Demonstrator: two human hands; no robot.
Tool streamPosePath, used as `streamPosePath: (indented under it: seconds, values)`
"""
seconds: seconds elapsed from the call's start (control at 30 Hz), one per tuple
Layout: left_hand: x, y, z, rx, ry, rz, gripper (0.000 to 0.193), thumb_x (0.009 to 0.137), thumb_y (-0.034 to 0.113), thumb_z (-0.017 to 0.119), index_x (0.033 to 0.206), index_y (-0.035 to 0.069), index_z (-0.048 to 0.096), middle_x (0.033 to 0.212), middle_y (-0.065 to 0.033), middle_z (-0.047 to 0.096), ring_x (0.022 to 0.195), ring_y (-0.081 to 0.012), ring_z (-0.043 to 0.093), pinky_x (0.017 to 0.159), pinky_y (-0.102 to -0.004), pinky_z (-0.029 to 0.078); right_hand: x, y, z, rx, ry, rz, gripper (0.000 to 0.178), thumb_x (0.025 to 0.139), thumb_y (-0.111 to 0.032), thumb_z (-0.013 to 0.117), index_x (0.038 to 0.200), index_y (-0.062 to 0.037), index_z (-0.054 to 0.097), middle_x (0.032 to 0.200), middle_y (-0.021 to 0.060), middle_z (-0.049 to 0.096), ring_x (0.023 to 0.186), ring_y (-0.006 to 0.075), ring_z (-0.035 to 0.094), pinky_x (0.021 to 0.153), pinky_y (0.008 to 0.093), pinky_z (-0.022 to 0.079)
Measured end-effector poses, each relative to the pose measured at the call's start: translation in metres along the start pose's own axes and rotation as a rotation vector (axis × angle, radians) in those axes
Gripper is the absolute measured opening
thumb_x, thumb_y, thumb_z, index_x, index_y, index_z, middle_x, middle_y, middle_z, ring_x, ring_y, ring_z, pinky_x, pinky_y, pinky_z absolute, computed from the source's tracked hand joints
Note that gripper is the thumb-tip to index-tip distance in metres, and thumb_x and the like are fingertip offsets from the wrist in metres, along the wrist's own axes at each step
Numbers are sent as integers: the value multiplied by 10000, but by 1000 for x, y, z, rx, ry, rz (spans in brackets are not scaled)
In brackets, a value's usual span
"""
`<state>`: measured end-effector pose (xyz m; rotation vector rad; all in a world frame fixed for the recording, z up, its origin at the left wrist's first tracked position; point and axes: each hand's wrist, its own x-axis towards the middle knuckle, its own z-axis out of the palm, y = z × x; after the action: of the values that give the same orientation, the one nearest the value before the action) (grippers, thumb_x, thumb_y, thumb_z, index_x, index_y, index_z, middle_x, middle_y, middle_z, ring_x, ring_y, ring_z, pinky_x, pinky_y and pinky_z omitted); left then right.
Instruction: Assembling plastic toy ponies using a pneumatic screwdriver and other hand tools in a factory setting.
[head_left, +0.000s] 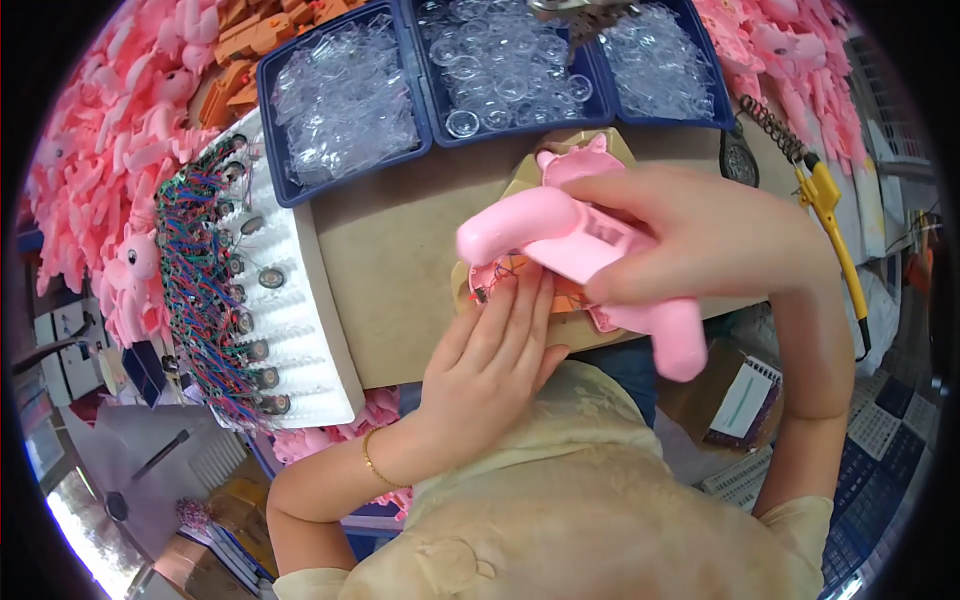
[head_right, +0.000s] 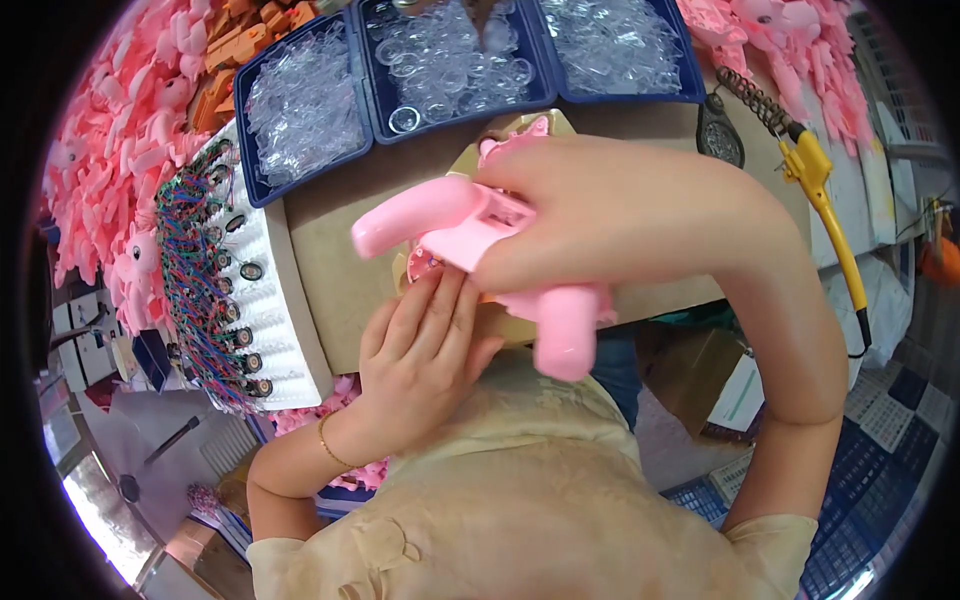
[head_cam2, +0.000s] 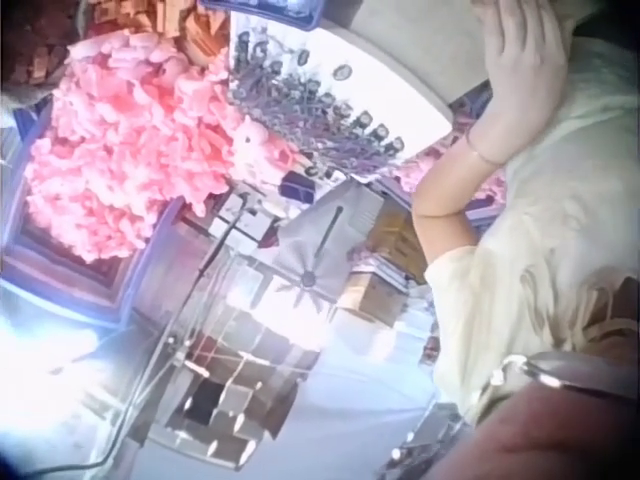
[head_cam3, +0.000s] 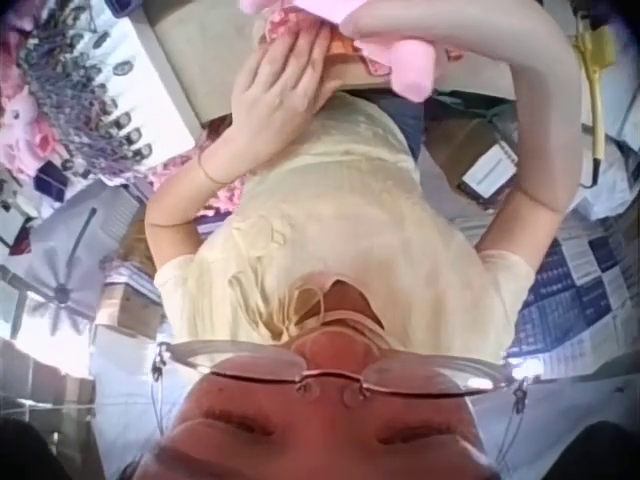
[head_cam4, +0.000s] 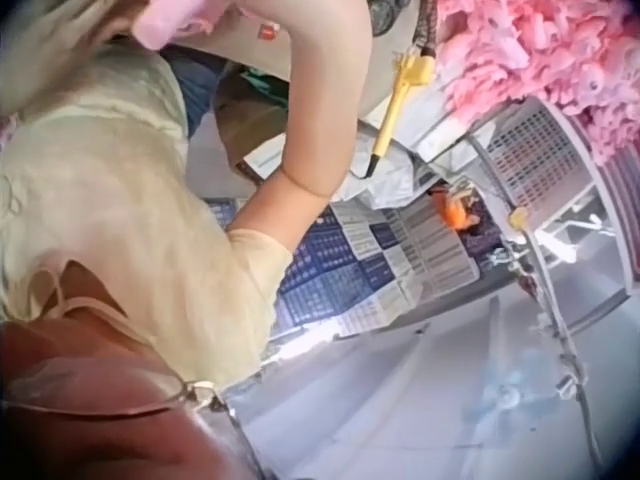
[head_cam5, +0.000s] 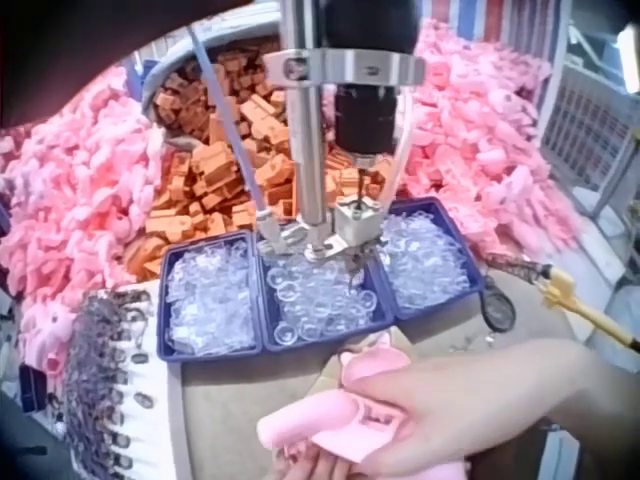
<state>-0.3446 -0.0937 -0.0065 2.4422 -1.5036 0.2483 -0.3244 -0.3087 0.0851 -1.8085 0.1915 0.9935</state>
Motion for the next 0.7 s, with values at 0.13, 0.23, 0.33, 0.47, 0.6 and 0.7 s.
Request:
streamPosePath:
  seconds: [0.13, 0.23, 0.33, 0.47, 0.6, 0.7]
  values:
    - [-8, 0, -1, -1, -32, 49, 341, 794, 276, 615, 1014, 16, 607, 1064, -82, 587, 1061, -224, 506, 883, -338, 387, 20, 4, 9, 197, -233, -406, 335, 767, -169, 521, 1070, -31, 556, 810, 103, 645, 714, 148, 619, 718, 347, 444]
    - [-10, -4, 3, 37, -10, 18, 341, 759, 264, 644, 1005, 29, 614, 1026, -77, 586, 1011, -232, 511, 844, -342, 371, 35, 0, 21, -211, 37, -449, 286, 777, -193, 533, 1007, -33, 586, 813, 106, 639, 720, 186, 597, 734, 355, 426]
    - [-10, -1, 5, 45, 6, -18, 352, 746, 271, 651, 1027, 60, 621, 1051, -70, 589, 1043, -226, 506, 844, -346, 360, 40, 24, 27, -773, 566, -765, 216, 773, -197, 574, 906, -34, 621, 817, 103, 617, 739, 233, 558, 740, 361, 407]
    - [-13, -1, 8, 49, -8, 3, 370, 744, 287, 657, 1057, 92, 622, 1078, -59, 591, 1070, -220, 500, 857, -353, 342, -14, 61, 39, -323, 816, -498, 146, 712, -132, 664, 821, -48, 617, 828, 62, 567, 815, 246, 521, 751, 360, 395]
    - [-18, -5, 8, 45, -28, 29, 402, 751, 323, 662, 1093, 116, 614, 1133, -56, 569, 1092, -217, 481, 879, -355, 305, -2, 86, 73, -538, 874, -527, 169, 663, -141, 718, 779, -90, 606, 823, 37, 543, 832, 219, 515, 793, 367, 356]
    - [-21, -3, 13, -15, -52, -14, 467, 689, 274, 714, 1114, 116, 600, 1235, -123, 490, 1179, -304, 399, 957, -422, 236, 12, 89, 81, -566, 947, -538, 190, 643, -144, 732, 775, -100, 603, 808, 25, 533, 798, 204, 507, 777, 370, 336]
